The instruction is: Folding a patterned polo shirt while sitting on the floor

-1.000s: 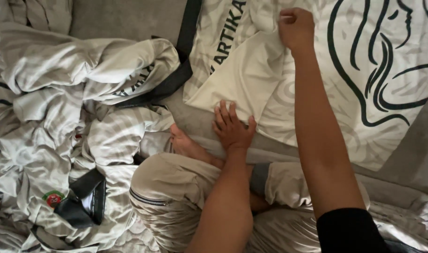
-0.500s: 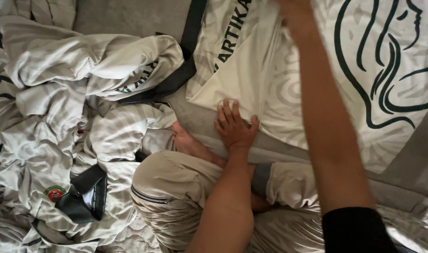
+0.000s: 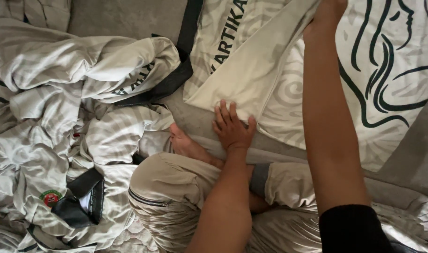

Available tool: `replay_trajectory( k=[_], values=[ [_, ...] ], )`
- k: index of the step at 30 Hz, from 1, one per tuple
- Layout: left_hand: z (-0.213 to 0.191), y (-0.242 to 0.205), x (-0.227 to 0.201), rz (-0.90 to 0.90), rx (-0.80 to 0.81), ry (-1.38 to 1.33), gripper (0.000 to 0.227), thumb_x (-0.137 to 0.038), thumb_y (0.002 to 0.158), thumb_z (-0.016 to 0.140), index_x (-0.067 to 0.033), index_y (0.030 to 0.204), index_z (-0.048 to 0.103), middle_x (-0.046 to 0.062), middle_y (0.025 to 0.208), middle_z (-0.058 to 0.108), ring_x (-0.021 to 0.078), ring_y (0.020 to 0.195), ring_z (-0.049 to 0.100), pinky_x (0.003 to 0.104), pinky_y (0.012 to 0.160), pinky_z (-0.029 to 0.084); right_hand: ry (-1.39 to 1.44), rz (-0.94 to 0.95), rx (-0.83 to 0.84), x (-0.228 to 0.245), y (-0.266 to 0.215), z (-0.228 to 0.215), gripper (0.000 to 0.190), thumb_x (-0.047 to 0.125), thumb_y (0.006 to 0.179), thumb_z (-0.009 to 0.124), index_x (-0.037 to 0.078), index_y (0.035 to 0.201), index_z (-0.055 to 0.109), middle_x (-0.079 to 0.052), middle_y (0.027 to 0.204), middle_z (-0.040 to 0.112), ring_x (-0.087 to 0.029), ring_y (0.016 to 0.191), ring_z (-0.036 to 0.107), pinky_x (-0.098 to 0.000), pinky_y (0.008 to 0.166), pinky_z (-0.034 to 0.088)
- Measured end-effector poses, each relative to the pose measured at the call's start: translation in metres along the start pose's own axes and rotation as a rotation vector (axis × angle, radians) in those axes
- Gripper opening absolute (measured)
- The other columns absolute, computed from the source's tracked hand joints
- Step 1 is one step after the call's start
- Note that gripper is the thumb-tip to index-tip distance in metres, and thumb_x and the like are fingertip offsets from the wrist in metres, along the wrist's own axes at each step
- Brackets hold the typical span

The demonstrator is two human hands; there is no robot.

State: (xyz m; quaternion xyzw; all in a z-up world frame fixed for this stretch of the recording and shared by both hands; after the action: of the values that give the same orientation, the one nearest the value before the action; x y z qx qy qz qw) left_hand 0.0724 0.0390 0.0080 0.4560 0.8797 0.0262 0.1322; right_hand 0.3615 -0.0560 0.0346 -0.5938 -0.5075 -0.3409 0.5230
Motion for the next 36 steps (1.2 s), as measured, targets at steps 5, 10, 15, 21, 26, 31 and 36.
replay_trajectory(
  k=[5,10,15,21,26,31,36],
  values=[
    [0.0,-0.002,0.001,-0.012,0.012,-0.024,0.074,-0.056,0.068,0.049,-0.0184,0.131,0.039,0.007,0.144,0.035,0.029,0.132,0.033,0.05,0.097,0.03,0.134,-0.017,-0.059,-0.018,-0.008,-0.025,0.035,0.03,0.084,0.053,0.013,0.114,0.045,-0.006,0.093,0.051,-0.02,0.082,0.051,-0.0354,0.076,0.042],
    [-0.002,-0.001,0.0,-0.003,0.013,-0.013,0.071,-0.057,0.072,0.045,-0.0185,0.131,0.039,0.007,0.144,0.035,0.0284,0.132,0.033,0.048,0.096,0.032,0.261,-0.039,-0.144,-0.073,-0.03,-0.098,0.038,0.03,0.084,0.05,0.012,0.117,0.043,-0.008,0.096,0.052,-0.021,0.082,0.051,-0.037,0.077,0.042],
    [-0.003,-0.002,-0.001,0.0,0.009,-0.021,0.071,-0.057,0.071,0.045,-0.0174,0.13,0.04,0.008,0.143,0.036,0.03,0.131,0.034,0.049,0.095,0.033,0.388,-0.056,-0.213,-0.088,-0.047,-0.15,0.041,0.031,0.085,0.046,0.011,0.121,0.042,-0.01,0.098,0.052,-0.023,0.083,0.051,-0.0385,0.079,0.042],
    [-0.002,0.0,-0.001,0.003,0.026,-0.015,0.072,-0.055,0.07,0.048,-0.0164,0.13,0.039,0.009,0.143,0.035,0.0306,0.132,0.033,0.049,0.094,0.034,0.551,-0.089,-0.293,-0.093,-0.066,-0.191,0.045,0.032,0.086,0.043,0.01,0.125,0.039,-0.012,0.1,0.053,-0.025,0.084,0.052,-0.0403,0.08,0.041],
    [0.004,-0.003,0.0,0.007,0.025,-0.026,0.074,-0.055,0.069,0.051,-0.0173,0.131,0.038,0.009,0.144,0.034,0.0306,0.133,0.031,0.05,0.096,0.031,0.678,-0.099,-0.352,-0.047,-0.056,-0.143,0.048,0.032,0.086,0.04,0.009,0.128,0.037,-0.014,0.102,0.053,-0.027,0.084,0.052,-0.0419,0.081,0.041],
    [-0.001,-0.001,-0.002,0.027,-0.008,-0.008,0.075,-0.056,0.068,0.05,-0.0172,0.131,0.039,0.009,0.143,0.035,0.0302,0.132,0.032,0.048,0.095,0.032,0.81,-0.136,-0.418,-0.025,-0.041,-0.133,0.051,0.033,0.087,0.037,0.008,0.131,0.036,-0.016,0.104,0.054,-0.029,0.085,0.053,-0.0434,0.082,0.041],
    [-0.001,-0.001,-0.002,0.02,-0.011,0.004,0.076,-0.055,0.066,0.05,-0.0173,0.131,0.038,0.009,0.143,0.034,0.0303,0.131,0.033,0.048,0.094,0.033,0.951,-0.156,-0.459,-0.033,-0.041,-0.138,0.054,0.034,0.087,0.034,0.008,0.135,0.034,-0.018,0.106,0.054,-0.031,0.086,0.053,-0.0449,0.083,0.041]
  ],
)
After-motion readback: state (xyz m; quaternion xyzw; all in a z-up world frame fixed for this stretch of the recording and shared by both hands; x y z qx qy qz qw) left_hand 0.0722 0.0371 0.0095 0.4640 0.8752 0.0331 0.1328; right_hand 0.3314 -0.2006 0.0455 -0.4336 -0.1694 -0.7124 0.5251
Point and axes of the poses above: each hand's wrist, its own y-axis towards the middle knuckle, its own z-axis out of the palm, x = y × z, the point moved 10 cm from there along y, towards the middle knuckle
